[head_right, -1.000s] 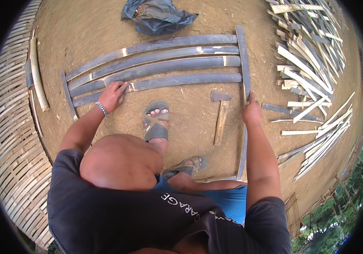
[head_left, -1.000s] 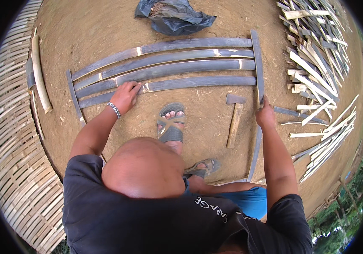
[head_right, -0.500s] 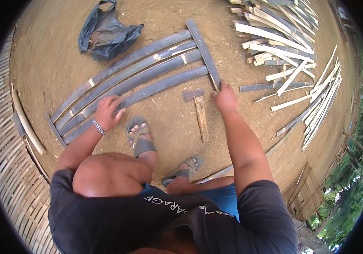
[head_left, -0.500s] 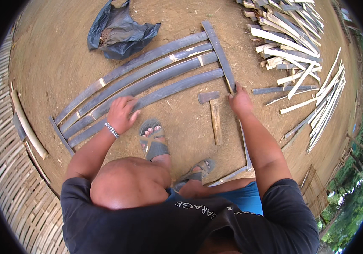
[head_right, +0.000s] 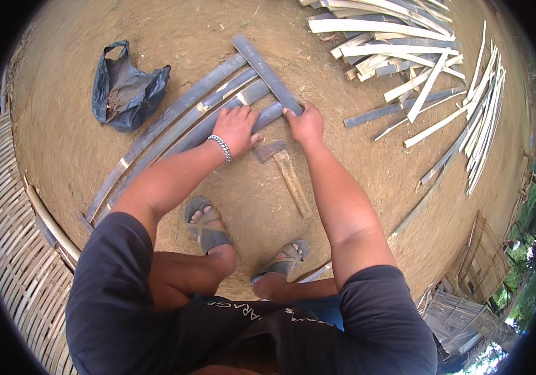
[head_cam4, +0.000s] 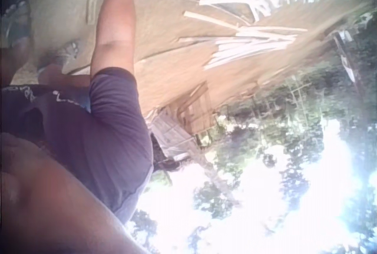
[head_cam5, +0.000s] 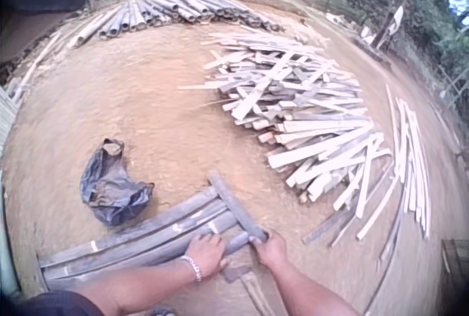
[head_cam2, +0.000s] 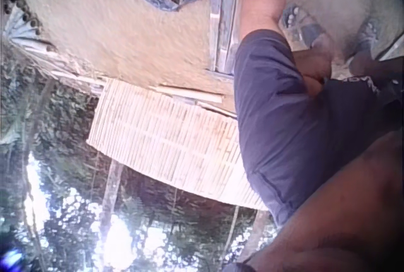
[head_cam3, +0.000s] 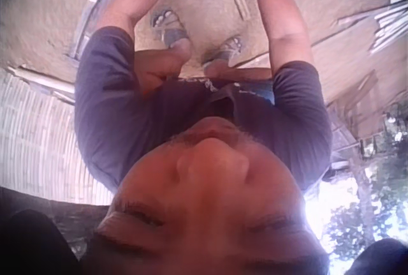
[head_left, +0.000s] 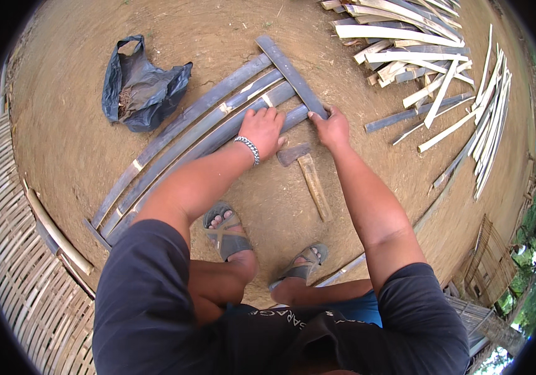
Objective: The person constructs a bamboo frame by arranging split bamboo strips into a rectangular structure and securing a cross-member using a small axe to drive it into place.
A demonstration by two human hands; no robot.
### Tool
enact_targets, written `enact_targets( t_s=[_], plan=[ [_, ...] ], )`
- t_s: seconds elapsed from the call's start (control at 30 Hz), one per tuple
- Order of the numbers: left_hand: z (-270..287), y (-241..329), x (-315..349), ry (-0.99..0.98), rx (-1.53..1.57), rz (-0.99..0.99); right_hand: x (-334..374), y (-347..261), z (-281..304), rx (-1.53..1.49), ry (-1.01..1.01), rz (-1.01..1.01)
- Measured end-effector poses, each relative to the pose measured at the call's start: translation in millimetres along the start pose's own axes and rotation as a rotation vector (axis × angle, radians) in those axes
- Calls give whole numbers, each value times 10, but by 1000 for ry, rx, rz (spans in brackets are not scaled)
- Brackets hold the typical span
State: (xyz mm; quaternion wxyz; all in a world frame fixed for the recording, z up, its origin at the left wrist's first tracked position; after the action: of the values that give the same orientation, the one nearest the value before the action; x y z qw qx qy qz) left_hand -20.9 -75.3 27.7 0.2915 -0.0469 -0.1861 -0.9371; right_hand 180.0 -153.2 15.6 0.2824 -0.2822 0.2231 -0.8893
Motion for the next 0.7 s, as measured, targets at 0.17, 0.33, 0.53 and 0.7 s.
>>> enact_targets(
  t_s=[0.17, 0.33, 0.53, 0.7],
  plan=[
    [-75, -38, -57, -6, 5, 36, 9, 17, -4, 69, 18, 85],
    [-47, -76, -32, 19, 26, 88, 20, -104, -5, 110, 14, 96],
    [-25, -60, -13, 49, 28, 124, -5, -96, -47, 92, 32, 123],
    [-31, -96, 35, 87, 21, 130, -8, -121, -92, 42, 26, 102]
  ],
)
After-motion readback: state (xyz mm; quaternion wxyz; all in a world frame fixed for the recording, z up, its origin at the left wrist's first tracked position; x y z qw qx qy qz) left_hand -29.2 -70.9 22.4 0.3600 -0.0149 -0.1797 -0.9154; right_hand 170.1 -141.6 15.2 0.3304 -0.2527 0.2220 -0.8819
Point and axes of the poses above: each hand's wrist, its own x-axis away from the middle knuckle, its own z-axis out of the back of the hand, y = z × x, the point moved 1 cm from there along -x, towards the middle knuckle, and after that the axes turned 4 degrees about y, right-handed, at the moved point
